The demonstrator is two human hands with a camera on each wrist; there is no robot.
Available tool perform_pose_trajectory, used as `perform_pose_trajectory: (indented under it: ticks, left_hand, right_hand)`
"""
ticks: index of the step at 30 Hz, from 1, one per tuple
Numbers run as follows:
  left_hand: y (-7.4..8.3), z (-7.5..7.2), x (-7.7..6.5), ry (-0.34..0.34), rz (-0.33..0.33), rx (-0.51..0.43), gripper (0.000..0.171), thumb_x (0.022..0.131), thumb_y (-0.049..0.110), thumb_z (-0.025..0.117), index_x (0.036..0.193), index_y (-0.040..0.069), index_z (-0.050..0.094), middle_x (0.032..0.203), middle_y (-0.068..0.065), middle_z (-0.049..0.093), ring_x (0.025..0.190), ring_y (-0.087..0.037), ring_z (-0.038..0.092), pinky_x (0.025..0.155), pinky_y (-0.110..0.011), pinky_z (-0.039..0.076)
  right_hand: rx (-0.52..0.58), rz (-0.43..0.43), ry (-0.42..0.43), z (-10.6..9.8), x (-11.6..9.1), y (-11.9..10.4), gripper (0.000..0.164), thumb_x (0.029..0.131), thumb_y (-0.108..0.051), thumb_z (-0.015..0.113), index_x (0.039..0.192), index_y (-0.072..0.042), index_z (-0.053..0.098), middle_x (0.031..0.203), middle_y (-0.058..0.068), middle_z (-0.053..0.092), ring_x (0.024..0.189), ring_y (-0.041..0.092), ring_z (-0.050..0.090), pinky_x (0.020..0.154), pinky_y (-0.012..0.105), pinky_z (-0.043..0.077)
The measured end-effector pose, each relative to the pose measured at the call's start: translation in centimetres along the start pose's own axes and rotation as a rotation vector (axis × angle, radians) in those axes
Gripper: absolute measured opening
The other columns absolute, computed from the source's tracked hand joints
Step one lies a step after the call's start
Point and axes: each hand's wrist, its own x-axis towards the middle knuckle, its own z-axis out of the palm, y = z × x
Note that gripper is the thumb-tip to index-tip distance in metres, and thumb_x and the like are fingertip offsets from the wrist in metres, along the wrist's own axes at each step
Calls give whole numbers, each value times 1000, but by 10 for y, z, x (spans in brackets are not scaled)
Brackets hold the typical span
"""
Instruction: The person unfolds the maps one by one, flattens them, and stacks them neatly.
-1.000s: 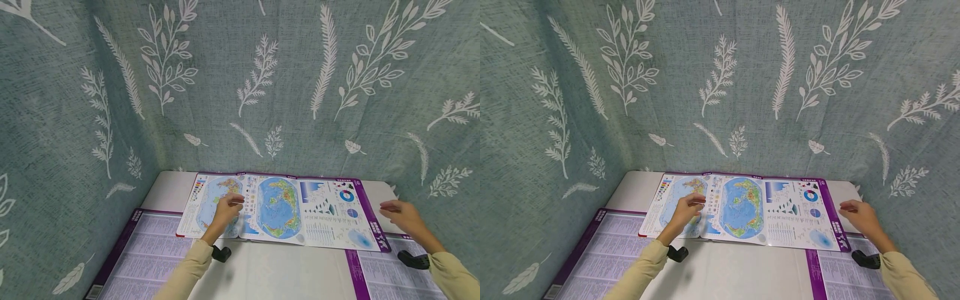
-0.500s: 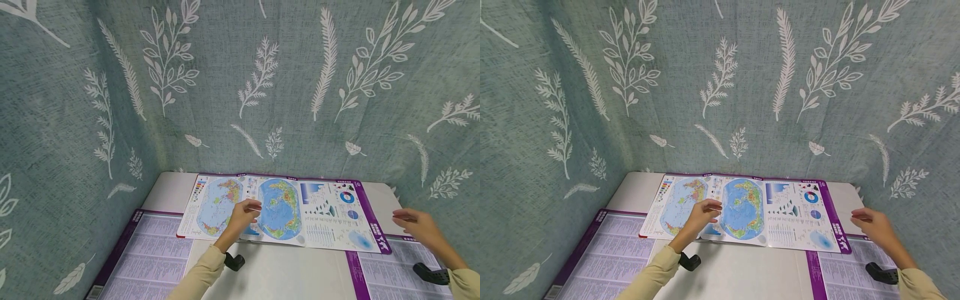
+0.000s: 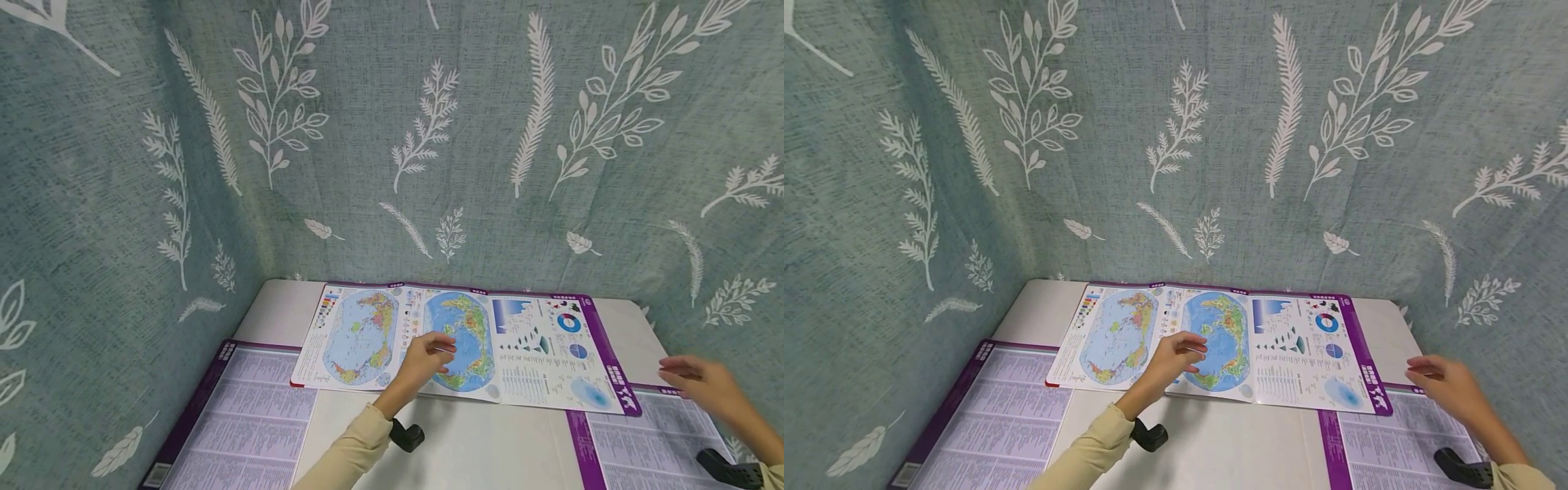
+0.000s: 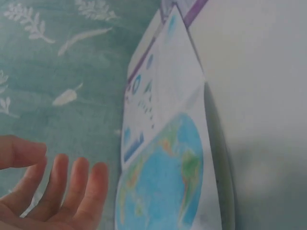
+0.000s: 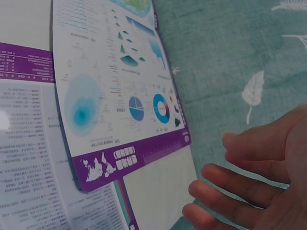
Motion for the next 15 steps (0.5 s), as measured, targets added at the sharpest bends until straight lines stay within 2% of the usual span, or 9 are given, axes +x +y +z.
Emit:
perform_pose_trajectory:
  ticks: [5,8,12,15]
  left_hand:
    - [-3,15,2,-15,-20,-26,21,88,4,62,109,4,64,100,-12,64,87,-19,63,69,-38,56]
    - [-4,26,3,-25,-39,-39,19,87,3,63,106,4,65,96,-9,64,85,-20,64,67,-37,56]
    - [-7,40,2,-50,-60,-66,18,86,1,63,103,4,66,94,-9,64,81,-19,64,64,-36,57]
    - [-10,50,1,-67,-67,-84,18,86,0,62,103,2,66,92,-10,64,80,-19,63,63,-35,57]
  right_hand:
    - [-3,15,3,-1,-6,8,46,95,-22,57,114,19,51,101,33,60,68,-13,45,56,26,51]
    - [8,54,-15,-3,-13,14,51,96,-26,56,116,20,49,101,32,60,69,-7,50,58,31,53]
    - [38,124,-62,-4,-24,26,58,97,-29,55,119,23,44,100,32,60,74,14,61,61,37,54]
    - [60,173,-103,-5,-29,35,63,97,-33,54,120,24,41,100,31,60,81,30,62,64,41,55]
